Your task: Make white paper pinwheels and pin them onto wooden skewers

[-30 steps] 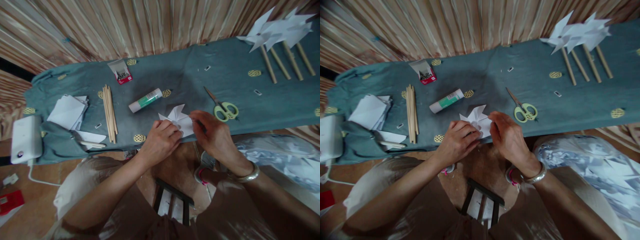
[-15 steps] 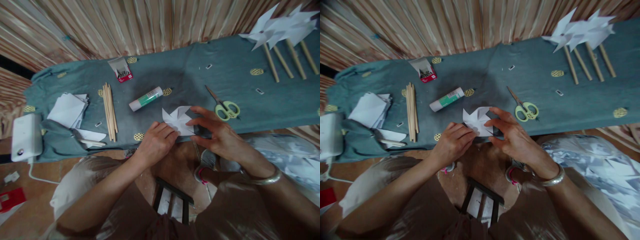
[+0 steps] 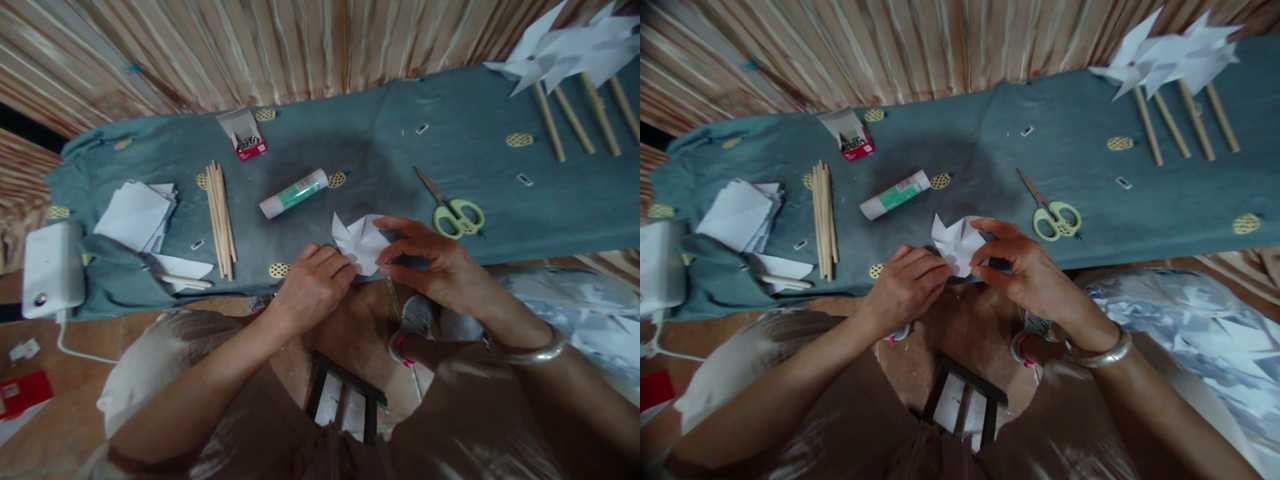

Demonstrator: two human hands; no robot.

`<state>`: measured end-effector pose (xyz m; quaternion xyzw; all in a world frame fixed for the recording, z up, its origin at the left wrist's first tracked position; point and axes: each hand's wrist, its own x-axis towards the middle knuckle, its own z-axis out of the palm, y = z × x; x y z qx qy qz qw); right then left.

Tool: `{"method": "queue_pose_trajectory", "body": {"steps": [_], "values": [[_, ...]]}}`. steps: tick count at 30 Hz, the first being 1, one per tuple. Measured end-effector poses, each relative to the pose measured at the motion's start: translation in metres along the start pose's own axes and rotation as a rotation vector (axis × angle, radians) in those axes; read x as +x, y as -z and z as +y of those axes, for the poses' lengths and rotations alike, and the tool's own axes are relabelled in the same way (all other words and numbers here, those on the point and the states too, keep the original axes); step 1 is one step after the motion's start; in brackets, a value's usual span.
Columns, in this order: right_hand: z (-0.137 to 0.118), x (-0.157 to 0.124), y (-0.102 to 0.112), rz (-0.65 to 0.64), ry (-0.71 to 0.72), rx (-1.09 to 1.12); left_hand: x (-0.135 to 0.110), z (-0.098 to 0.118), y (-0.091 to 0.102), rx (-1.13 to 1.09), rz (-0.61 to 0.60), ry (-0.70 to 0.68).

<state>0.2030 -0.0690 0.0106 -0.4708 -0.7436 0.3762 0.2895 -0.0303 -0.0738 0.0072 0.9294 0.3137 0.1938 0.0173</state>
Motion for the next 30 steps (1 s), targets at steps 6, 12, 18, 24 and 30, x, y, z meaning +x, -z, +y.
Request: {"method": "queue_pose_trajectory", "body": {"steps": [6,12,18,24,30], "values": [[-0.002,0.007,-0.009,0.069,0.054,-0.112,0.0,0.002,-0.001,-0.025,0.004,-0.01],[-0.003,0.015,-0.02,0.159,0.097,-0.234,0.0,0.003,-0.001,-0.045,-0.007,0.011],[-0.002,0.019,-0.024,0.184,0.129,-0.297,-0.001,0.004,-0.003,-0.073,0.007,0.042],[-0.003,0.02,-0.027,0.185,0.124,-0.328,-0.002,0.004,-0.005,-0.191,0.004,0.04],[-0.005,0.018,-0.026,0.207,0.096,-0.315,-0.002,0.006,-0.008,-0.322,0.023,0.102]]}}
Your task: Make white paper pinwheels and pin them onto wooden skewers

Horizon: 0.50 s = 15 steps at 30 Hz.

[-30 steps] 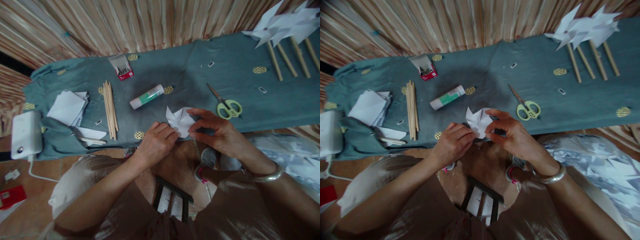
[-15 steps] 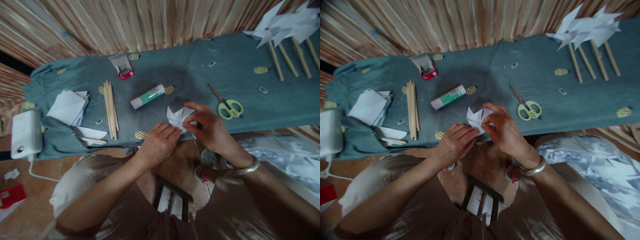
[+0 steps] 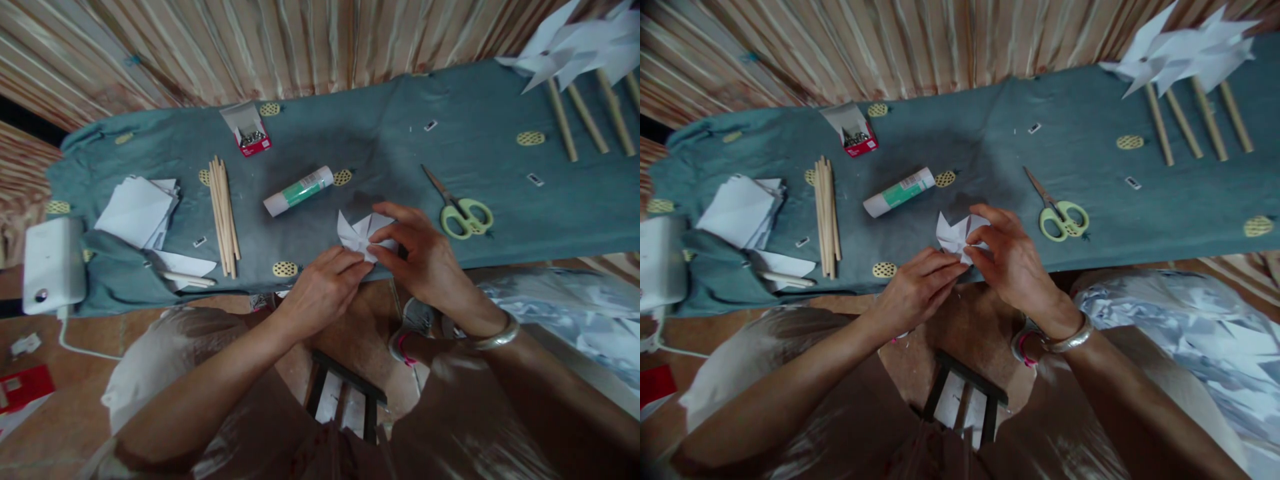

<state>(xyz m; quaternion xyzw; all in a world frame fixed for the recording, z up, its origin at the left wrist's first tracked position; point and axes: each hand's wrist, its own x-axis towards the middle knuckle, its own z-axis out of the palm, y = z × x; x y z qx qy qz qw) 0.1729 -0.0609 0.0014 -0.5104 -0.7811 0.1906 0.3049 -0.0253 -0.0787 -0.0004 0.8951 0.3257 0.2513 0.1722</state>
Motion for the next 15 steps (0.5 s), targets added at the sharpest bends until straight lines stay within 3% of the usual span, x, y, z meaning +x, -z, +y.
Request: {"method": "queue_pose_trajectory", "body": {"steps": [15], "values": [[-0.0015,-0.0058,0.006,-0.011,0.024,0.001,0.0007,-0.0019,-0.0004,-0.211,0.038,0.103]]}}
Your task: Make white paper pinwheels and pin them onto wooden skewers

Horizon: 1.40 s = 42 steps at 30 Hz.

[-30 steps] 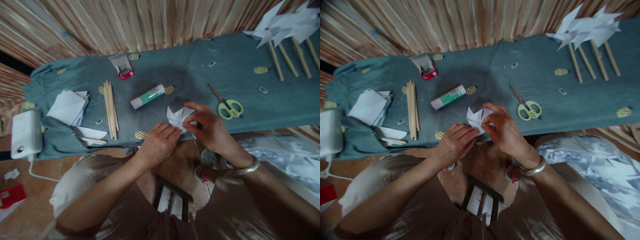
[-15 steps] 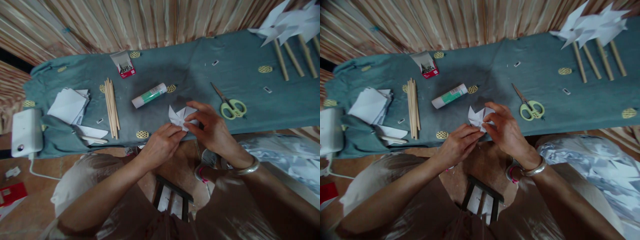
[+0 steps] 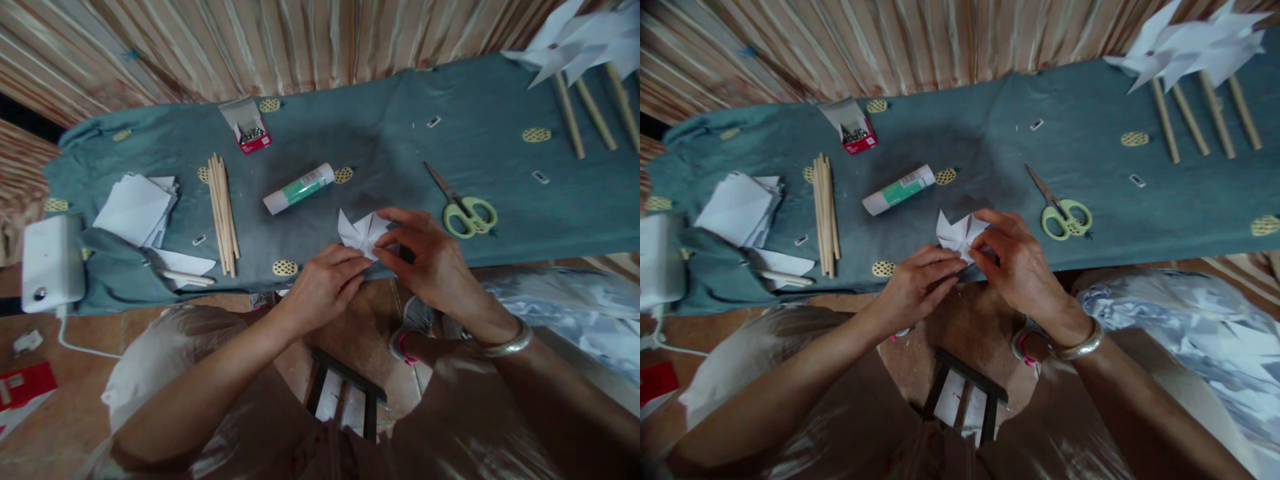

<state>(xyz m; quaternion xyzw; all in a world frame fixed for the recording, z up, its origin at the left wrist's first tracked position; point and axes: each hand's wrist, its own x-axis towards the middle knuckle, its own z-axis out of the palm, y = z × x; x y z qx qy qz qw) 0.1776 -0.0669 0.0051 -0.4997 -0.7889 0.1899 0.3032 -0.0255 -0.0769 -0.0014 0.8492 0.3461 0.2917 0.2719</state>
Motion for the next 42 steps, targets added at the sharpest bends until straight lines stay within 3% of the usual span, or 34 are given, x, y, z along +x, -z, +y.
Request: {"method": "queue_pose_trajectory", "body": {"steps": [11,34,42], "values": [[0.0,-0.0009,-0.0021,-0.012,-0.018,0.012,0.0024,0.0,0.0018,-0.067,-0.025,0.082],[-0.0003,-0.0011,-0.0014,-0.065,-0.007,-0.011,0.0026,-0.0018,0.0003,-0.076,-0.009,0.071],[0.001,-0.0018,-0.006,-0.013,0.096,-0.08,0.0031,-0.0004,0.0015,-0.101,-0.024,0.093]]}}
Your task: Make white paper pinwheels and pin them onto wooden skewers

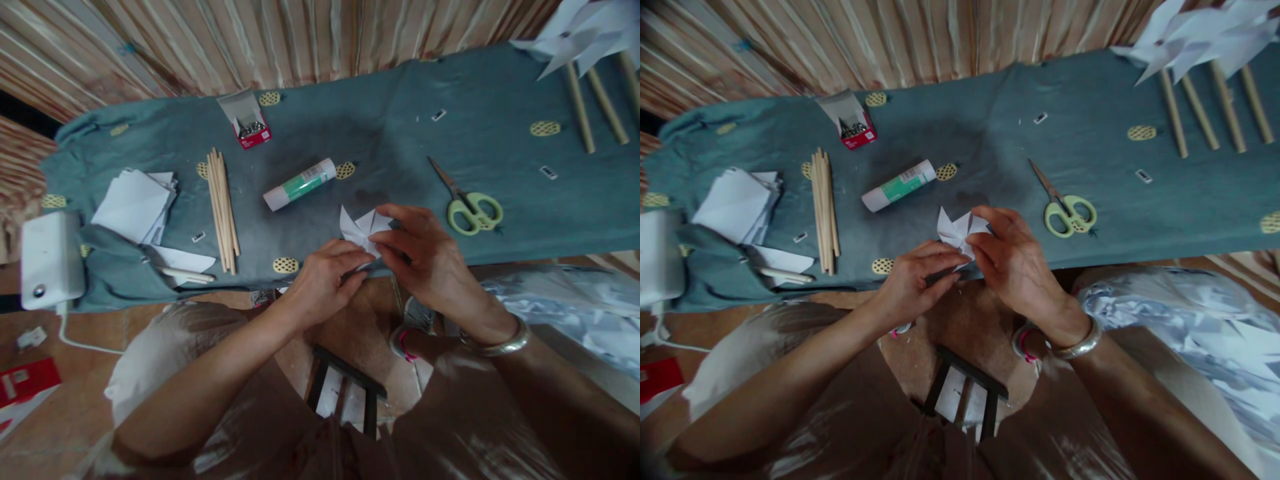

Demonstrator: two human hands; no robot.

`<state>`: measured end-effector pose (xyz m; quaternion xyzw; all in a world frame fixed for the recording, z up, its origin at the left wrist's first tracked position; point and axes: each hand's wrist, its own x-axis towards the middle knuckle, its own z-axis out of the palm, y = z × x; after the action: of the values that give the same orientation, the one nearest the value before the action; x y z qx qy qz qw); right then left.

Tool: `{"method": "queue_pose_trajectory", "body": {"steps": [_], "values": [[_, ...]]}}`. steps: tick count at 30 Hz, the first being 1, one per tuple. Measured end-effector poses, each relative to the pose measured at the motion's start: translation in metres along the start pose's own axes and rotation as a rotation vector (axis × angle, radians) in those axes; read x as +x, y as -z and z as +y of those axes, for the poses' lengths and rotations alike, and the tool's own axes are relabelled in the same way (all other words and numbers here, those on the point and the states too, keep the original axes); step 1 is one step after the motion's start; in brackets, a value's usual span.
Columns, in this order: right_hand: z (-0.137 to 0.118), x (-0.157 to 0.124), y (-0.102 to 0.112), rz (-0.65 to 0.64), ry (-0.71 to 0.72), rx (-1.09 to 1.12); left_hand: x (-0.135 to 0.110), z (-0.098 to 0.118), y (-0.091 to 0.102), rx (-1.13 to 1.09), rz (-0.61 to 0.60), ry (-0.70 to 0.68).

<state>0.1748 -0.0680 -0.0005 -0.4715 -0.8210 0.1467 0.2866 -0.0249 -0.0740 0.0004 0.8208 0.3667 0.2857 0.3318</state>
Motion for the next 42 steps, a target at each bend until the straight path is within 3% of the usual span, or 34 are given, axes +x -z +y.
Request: {"method": "queue_pose_trajectory", "body": {"steps": [13,23,31,42], "values": [[-0.006,-0.004,-0.006,-0.025,0.017,-0.099,0.0,0.0,0.0,-0.002,0.002,-0.005],[-0.01,-0.008,-0.016,0.001,-0.003,-0.058,-0.002,0.001,-0.002,0.247,-0.043,-0.065],[0.001,-0.007,-0.005,0.079,-0.005,0.045,-0.001,-0.002,-0.003,0.218,-0.014,-0.066],[-0.004,-0.008,-0.011,-0.025,0.031,-0.145,-0.001,-0.002,-0.003,0.2,-0.022,-0.043]]}}
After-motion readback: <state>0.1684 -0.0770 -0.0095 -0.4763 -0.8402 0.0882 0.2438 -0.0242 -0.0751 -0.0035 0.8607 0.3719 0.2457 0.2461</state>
